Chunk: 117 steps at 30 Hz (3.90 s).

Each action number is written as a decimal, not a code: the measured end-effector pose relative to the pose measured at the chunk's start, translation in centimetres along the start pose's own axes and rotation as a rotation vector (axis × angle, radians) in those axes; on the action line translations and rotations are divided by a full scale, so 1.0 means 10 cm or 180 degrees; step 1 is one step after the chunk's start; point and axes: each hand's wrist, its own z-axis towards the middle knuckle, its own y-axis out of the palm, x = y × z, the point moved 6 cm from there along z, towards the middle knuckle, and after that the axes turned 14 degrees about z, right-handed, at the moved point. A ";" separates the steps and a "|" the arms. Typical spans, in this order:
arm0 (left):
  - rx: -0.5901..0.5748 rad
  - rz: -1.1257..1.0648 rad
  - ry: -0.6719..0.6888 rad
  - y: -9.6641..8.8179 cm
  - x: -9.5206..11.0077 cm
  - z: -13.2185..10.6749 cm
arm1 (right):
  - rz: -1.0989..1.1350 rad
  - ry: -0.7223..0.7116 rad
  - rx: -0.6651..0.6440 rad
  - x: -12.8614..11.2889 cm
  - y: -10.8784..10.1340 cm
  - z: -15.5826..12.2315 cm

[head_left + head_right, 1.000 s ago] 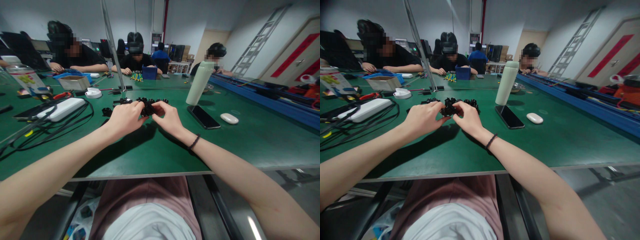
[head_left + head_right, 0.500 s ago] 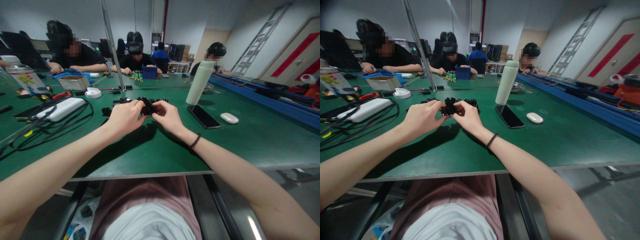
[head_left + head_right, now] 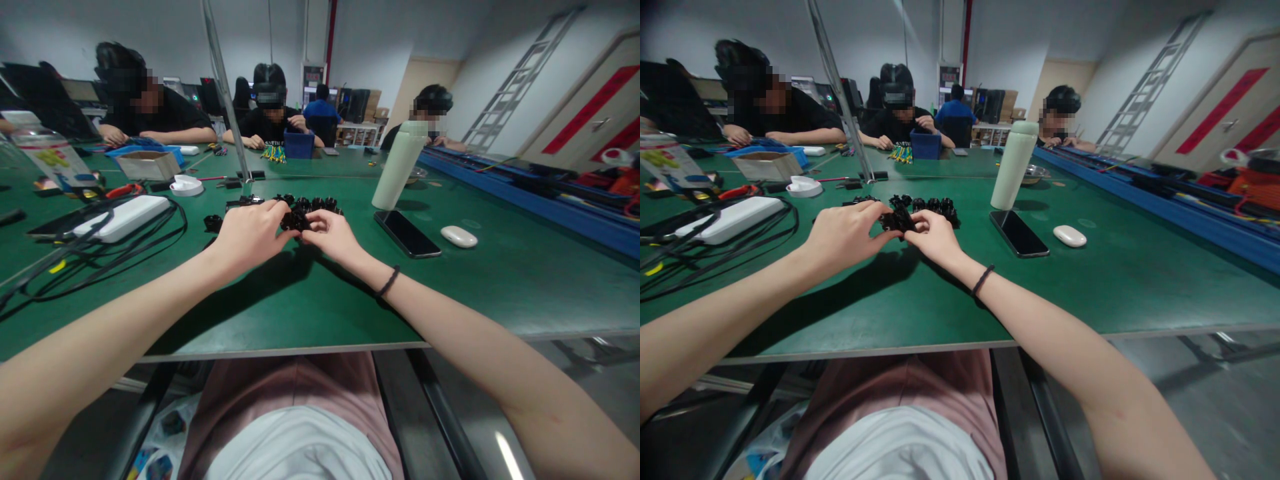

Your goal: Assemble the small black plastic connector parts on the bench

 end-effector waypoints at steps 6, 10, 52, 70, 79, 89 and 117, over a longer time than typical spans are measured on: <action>-0.0093 0.0012 0.0019 0.02 0.00 0.01 | 0.0245 0.0222 0.0087 0.06 0.02 0.00; -0.0149 0.0020 0.0008 0.05 -0.01 0.02 | 0.0285 0.0189 0.0126 0.05 0.03 -0.01; -0.0299 -0.0376 0.0211 0.30 0.11 0.02 | 0.0314 0.0078 -0.0582 0.04 0.17 -0.03; -0.0185 -0.1272 0.0396 0.37 0.22 -0.01 | 0.0319 0.0118 -0.0378 0.16 0.12 0.03; -0.0442 -0.2497 0.0132 0.49 0.19 0.01 | -0.0122 -0.0202 -0.0294 0.14 0.07 0.00; -0.0732 -0.3775 -0.0074 0.71 0.15 0.09 | -0.0267 -0.0151 -0.0219 0.10 0.06 -0.04; -0.1150 -0.4425 -0.0467 0.74 0.16 0.12 | -0.0072 0.0190 -0.0049 0.19 0.04 -0.02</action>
